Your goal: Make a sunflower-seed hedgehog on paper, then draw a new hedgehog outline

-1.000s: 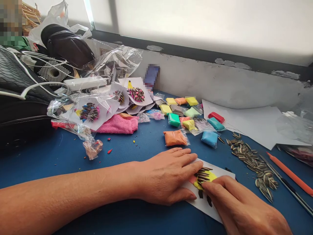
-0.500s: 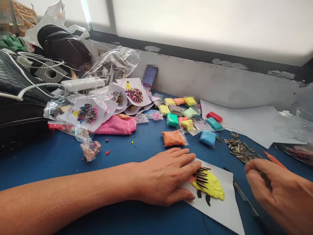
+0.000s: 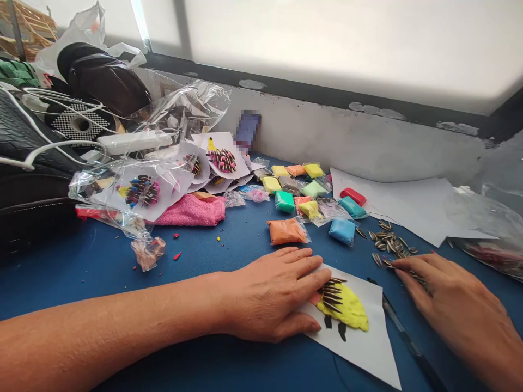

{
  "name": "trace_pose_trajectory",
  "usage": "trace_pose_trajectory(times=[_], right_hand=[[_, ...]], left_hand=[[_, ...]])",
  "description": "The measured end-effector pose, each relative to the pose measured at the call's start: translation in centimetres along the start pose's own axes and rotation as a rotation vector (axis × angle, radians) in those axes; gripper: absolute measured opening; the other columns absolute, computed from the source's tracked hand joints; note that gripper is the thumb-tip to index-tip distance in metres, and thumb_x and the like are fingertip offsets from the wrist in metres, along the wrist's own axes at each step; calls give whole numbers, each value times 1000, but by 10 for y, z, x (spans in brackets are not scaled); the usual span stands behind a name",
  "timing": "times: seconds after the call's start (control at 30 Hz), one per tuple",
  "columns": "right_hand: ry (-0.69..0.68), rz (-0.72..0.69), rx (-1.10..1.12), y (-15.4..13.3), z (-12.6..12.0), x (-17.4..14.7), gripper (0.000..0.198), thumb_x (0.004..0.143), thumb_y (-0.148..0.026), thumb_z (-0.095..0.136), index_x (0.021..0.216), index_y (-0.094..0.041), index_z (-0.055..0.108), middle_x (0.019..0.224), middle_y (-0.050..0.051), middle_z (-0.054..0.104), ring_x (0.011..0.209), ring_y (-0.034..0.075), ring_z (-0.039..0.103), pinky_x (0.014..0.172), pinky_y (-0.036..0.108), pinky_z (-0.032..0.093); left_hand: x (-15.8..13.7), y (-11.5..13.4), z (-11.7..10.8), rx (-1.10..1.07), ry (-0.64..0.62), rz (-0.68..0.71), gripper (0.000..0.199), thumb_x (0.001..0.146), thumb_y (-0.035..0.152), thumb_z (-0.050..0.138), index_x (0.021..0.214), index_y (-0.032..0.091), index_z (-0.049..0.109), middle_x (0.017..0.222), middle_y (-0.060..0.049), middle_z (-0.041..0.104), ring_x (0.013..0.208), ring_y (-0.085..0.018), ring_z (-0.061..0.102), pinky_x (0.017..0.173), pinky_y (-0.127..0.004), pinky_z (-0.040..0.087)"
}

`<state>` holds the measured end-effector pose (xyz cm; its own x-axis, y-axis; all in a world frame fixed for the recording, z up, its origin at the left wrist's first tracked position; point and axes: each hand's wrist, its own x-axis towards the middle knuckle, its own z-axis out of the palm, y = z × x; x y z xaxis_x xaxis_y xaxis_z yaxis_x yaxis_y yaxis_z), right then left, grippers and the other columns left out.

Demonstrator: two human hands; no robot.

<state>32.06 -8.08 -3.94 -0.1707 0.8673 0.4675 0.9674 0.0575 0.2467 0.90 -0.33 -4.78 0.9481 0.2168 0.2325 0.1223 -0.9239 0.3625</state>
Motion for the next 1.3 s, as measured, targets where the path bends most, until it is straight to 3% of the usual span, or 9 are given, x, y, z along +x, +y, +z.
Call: trace_pose_trajectory(times=[0.23, 0.37, 0.53, 0.73, 0.93, 1.07, 1.2, 1.3], right_hand=[[38, -43, 19, -5, -6, 1, 45, 96, -43, 40, 90, -22, 80, 89, 6, 79, 71, 25, 76, 53, 40, 59], [39, -61, 44, -7, -4, 3, 44, 97, -42, 39, 82, -25, 77, 83, 4, 79, 70, 22, 77, 60, 38, 61], [93, -9, 32, -8, -8, 3, 43, 96, -43, 38, 91, -23, 75, 90, 8, 80, 75, 30, 78, 56, 45, 59], [66, 47, 72, -12, -16, 2, 24, 95, -28, 45, 96, -23, 68, 70, 0, 78, 45, 21, 69, 36, 31, 48], [40, -56, 85, -14, -5, 4, 37, 101, -37, 43, 101, -20, 75, 87, 6, 78, 74, 21, 76, 60, 32, 59], [-10, -179, 68, -12, -1, 7, 46, 103, -38, 37, 93, -23, 79, 82, 7, 72, 69, 22, 68, 60, 35, 54], [-23, -242, 42, -13, -2, 8, 44, 101, -31, 37, 74, -22, 70, 74, 6, 67, 67, 23, 65, 63, 39, 50], [10, -234, 53, -16, -6, 6, 39, 102, -33, 37, 79, -21, 67, 80, 6, 73, 70, 22, 71, 64, 35, 53]], left_hand=[[0, 0, -1, 2, -5, 1, 60, 99, 43, 64, 142, 3, 49, 150, -25, 50, 143, -36, 46, 123, -46, 30], [0, -1, 1, 16, -7, -1, 61, 100, 44, 62, 144, 3, 48, 151, -24, 49, 143, -36, 45, 123, -46, 28], [0, 0, 1, 15, -18, -5, 60, 100, 44, 61, 143, 4, 48, 152, -24, 49, 143, -36, 45, 123, -45, 28], [0, 1, 0, 4, -15, -15, 59, 101, 44, 61, 143, 4, 48, 151, -24, 50, 143, -36, 46, 122, -46, 30], [0, 0, 1, -5, 7, -8, 70, 99, 44, 63, 150, 1, 40, 151, -27, 50, 142, -37, 47, 121, -48, 32], [0, 0, 1, -10, 3, -10, 66, 99, 43, 63, 147, 2, 43, 151, -26, 50, 141, -37, 48, 121, -48, 32], [-1, 0, 2, -13, 16, -10, 62, 99, 44, 63, 145, 6, 45, 150, -25, 51, 140, -37, 49, 119, -49, 34], [-2, 0, 2, 2, 11, -8, 63, 99, 44, 62, 145, 5, 44, 150, -25, 51, 140, -37, 48, 120, -47, 33]])
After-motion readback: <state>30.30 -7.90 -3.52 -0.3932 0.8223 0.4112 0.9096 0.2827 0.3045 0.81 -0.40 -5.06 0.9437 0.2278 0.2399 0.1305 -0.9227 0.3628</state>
